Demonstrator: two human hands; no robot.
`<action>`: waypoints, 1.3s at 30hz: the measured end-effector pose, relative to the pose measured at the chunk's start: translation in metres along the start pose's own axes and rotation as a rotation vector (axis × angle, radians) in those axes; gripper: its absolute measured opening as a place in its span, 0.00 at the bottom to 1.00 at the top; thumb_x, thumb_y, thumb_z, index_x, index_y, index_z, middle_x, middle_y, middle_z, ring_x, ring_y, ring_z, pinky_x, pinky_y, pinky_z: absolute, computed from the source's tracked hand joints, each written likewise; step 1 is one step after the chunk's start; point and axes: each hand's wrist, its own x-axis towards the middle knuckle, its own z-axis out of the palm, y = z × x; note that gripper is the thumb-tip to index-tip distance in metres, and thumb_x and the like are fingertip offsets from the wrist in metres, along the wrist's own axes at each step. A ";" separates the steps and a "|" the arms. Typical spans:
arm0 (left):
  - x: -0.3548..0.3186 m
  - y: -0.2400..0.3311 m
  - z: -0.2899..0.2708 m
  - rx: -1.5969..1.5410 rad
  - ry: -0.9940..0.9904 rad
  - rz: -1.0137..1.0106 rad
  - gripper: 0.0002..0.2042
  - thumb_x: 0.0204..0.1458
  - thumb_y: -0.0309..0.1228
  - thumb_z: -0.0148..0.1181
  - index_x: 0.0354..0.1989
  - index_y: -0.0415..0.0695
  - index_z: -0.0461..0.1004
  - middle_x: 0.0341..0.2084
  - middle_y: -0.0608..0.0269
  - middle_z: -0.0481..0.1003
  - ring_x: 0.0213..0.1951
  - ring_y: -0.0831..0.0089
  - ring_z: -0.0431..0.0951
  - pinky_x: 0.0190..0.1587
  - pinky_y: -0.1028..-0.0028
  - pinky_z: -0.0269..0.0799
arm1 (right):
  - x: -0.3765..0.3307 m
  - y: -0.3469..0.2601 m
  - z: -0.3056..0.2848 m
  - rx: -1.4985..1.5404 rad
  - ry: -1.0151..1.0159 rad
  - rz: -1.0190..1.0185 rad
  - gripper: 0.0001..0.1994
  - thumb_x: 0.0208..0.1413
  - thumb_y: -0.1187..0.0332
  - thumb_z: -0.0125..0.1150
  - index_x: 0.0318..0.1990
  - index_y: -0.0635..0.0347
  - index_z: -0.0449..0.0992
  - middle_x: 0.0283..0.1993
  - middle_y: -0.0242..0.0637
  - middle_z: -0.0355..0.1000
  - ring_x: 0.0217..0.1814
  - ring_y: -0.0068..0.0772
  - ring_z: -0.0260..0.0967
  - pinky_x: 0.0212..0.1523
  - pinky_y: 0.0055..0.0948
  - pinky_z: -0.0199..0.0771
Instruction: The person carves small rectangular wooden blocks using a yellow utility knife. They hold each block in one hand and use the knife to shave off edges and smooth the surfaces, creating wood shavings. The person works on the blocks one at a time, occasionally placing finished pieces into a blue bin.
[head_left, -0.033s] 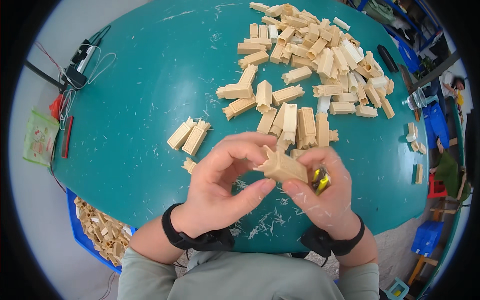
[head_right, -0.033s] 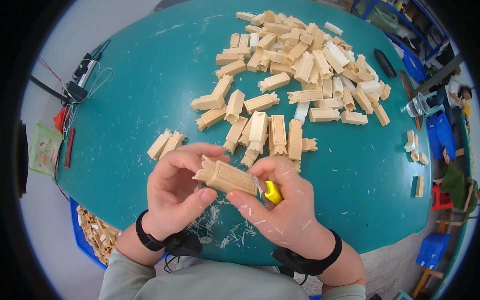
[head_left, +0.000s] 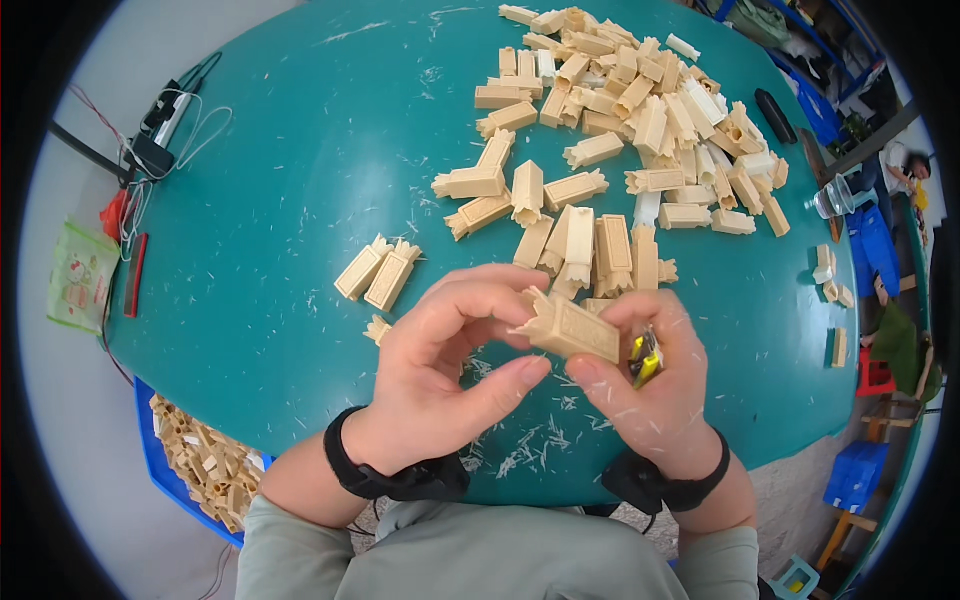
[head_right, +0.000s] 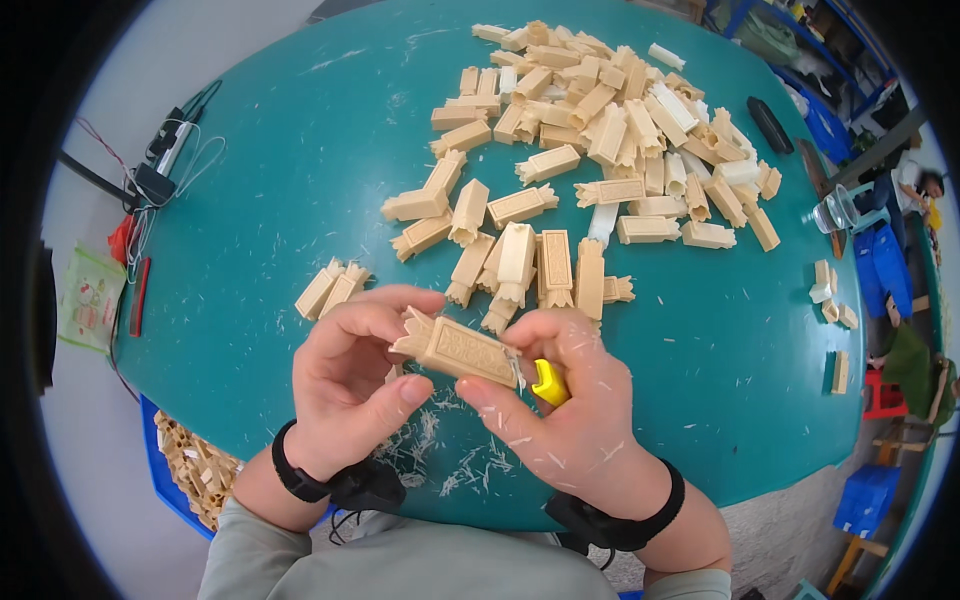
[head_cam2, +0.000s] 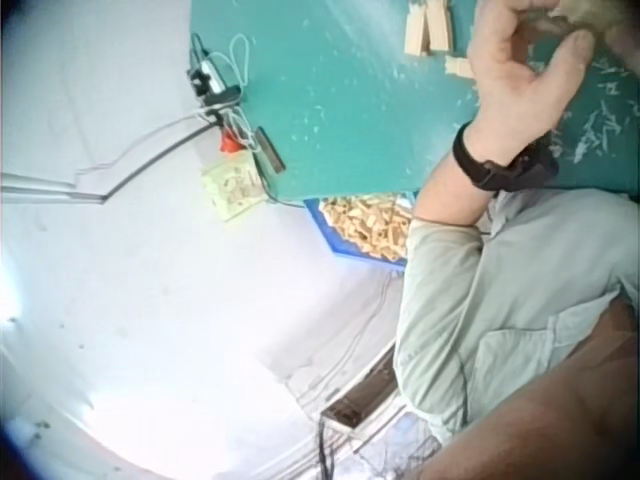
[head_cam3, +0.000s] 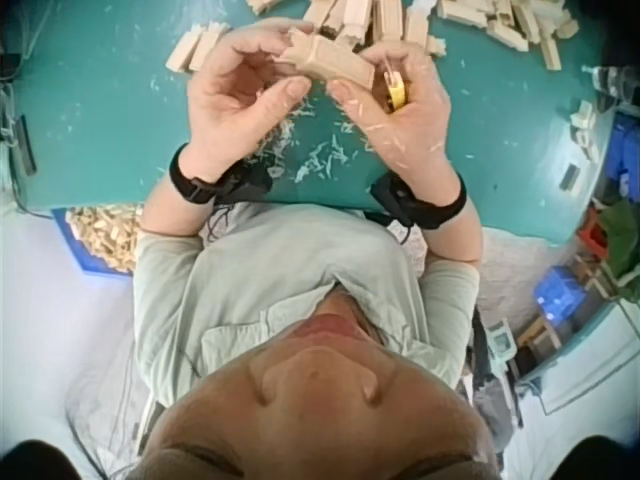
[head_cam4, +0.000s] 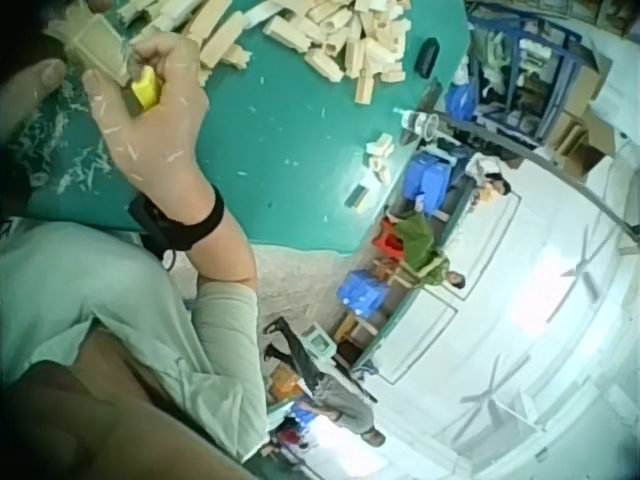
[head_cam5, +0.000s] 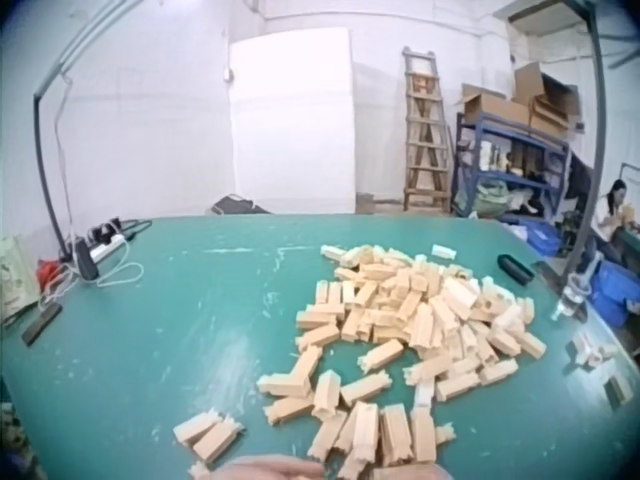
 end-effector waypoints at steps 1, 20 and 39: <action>0.000 0.001 -0.002 0.083 0.003 0.005 0.14 0.47 0.13 0.54 0.43 0.37 0.67 0.47 0.52 0.67 0.46 0.71 0.71 0.44 0.73 0.74 | 0.000 0.001 0.000 -0.007 0.017 -0.014 0.19 0.43 0.73 0.68 0.41 0.62 0.65 0.28 0.31 0.68 0.27 0.16 0.62 0.28 0.15 0.62; -0.008 -0.007 0.008 0.349 0.122 0.264 0.10 0.39 0.13 0.61 0.32 0.34 0.71 0.46 0.38 0.68 0.43 0.59 0.76 0.43 0.67 0.74 | -0.006 -0.008 0.002 -0.282 -0.097 -0.160 0.11 0.51 0.63 0.59 0.30 0.61 0.68 0.23 0.39 0.65 0.20 0.39 0.63 0.20 0.30 0.62; -0.012 -0.005 0.012 0.595 0.210 0.317 0.11 0.36 0.15 0.64 0.29 0.36 0.73 0.42 0.43 0.72 0.37 0.64 0.78 0.36 0.73 0.76 | -0.004 -0.004 0.004 -0.415 -0.048 -0.245 0.12 0.47 0.62 0.62 0.27 0.61 0.68 0.21 0.38 0.64 0.19 0.39 0.62 0.18 0.31 0.60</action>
